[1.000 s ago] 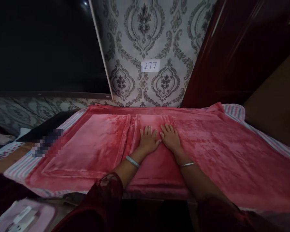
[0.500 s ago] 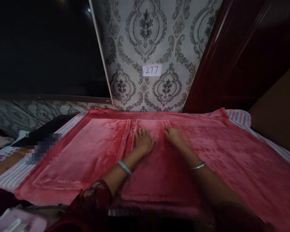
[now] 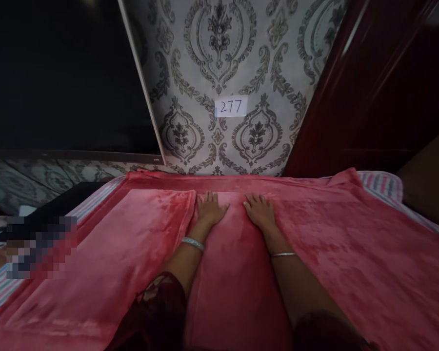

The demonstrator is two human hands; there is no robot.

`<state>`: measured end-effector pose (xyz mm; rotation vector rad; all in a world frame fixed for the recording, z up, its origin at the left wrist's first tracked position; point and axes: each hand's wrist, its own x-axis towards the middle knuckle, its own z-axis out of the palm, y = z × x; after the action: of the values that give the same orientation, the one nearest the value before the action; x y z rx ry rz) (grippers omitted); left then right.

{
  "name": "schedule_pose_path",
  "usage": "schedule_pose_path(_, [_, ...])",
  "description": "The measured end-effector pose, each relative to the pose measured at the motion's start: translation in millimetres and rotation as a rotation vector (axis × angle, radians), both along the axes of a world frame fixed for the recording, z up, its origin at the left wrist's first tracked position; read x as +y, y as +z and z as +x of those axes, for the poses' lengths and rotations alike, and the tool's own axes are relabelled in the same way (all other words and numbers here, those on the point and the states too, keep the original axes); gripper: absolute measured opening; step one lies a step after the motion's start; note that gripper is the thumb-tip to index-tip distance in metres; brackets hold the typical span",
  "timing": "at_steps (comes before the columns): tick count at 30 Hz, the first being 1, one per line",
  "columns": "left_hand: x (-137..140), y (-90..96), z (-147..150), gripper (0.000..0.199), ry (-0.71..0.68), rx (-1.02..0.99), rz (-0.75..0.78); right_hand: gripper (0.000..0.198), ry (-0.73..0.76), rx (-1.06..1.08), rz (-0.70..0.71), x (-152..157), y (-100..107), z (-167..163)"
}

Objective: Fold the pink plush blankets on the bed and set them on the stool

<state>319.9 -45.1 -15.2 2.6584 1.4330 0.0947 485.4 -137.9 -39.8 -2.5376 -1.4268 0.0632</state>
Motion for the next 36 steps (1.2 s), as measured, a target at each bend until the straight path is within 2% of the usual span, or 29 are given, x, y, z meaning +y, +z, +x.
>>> schedule_pose_path(5, [12.1,1.8,-7.3,0.073,0.059,-0.012,0.023,0.056,-0.009,0.008,-0.007,0.5,6.6,-1.4])
schedule_pose_path(8, [4.7,14.7,-5.5,0.072,0.077,-0.014,0.032,0.055,-0.002,0.002,-0.003,-2.9,17.8,-5.8])
schedule_pose_path(11, [-18.1,33.5,-3.9,0.073,0.037,-0.003,0.024,0.055,-0.020,0.015,0.010,-16.4,36.8,-13.0])
schedule_pose_path(14, [-58.1,40.4,-16.7,0.076,-0.162,-0.030,-0.031,0.057,-0.002,-0.025,0.045,-49.4,47.1,-26.7])
schedule_pose_path(16, [-90.5,32.6,-38.0,0.079,-0.338,-0.062,-0.095,0.058,0.068,-0.071,0.050,-82.4,42.9,-41.2])
schedule_pose_path(18, [-121.0,16.3,-65.3,0.083,-0.474,-0.067,-0.113,0.058,0.135,-0.101,0.027,-118.3,31.3,-58.1])
schedule_pose_path(20, [-144.0,-3.1,-90.1,0.086,-0.546,-0.046,-0.064,0.058,0.176,-0.117,-0.019,-148.6,16.7,-73.9])
schedule_pose_path(22, [-156.7,-19.4,-105.4,0.086,-0.559,-0.036,0.008,0.058,0.190,-0.140,-0.044,-167.4,4.3,-84.9])
schedule_pose_path(25, [-160.0,-28.8,-111.0,0.083,-0.554,-0.060,0.069,0.057,0.179,-0.181,-0.031,-174.8,-4.3,-91.1])
schedule_pose_path(30, [-157.2,-16.1,-117.7,0.081,-0.534,-0.052,0.026,0.056,0.180,-0.178,-0.030,-170.8,-2.2,-89.8])
schedule_pose_path(36, [-182.0,-12.5,-164.6,0.076,-0.464,-0.020,-0.028,0.054,0.188,-0.124,0.066,-170.1,-10.1,-84.9])
